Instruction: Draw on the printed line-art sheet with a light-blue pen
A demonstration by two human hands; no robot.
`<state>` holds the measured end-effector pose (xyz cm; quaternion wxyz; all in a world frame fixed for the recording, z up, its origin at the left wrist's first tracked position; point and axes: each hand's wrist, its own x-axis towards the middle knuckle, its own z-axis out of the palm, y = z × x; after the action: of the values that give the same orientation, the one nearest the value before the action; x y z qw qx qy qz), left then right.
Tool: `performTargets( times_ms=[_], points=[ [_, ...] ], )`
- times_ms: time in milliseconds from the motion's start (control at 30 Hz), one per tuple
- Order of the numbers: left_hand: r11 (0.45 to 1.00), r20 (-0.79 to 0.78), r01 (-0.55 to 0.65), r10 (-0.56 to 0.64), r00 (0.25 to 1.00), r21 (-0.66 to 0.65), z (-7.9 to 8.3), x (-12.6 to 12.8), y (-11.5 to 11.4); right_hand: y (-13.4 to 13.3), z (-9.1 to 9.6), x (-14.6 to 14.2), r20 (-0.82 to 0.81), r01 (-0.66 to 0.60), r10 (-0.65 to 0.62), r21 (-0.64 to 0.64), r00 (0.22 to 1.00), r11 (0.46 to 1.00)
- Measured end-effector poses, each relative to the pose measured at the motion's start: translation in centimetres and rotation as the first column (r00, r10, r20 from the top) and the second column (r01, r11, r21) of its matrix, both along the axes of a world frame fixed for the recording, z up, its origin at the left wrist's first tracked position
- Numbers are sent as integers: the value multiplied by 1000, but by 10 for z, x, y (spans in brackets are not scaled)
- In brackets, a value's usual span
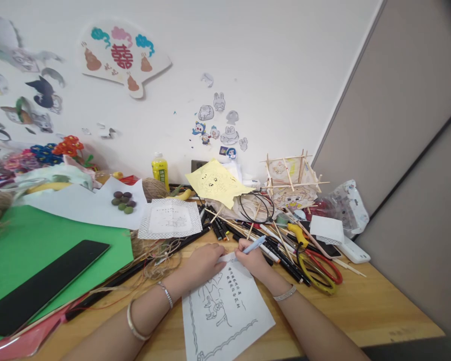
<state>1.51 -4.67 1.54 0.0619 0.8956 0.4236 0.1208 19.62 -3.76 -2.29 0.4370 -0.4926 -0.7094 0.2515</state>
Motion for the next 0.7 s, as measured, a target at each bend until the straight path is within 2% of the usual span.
performTargets(
  times_ms=[700],
  points=[
    [1000,-3,2,-2,1000,-15,3,0,-2,0,0,1,17,-16,17,-18,1000,1000]
  ],
)
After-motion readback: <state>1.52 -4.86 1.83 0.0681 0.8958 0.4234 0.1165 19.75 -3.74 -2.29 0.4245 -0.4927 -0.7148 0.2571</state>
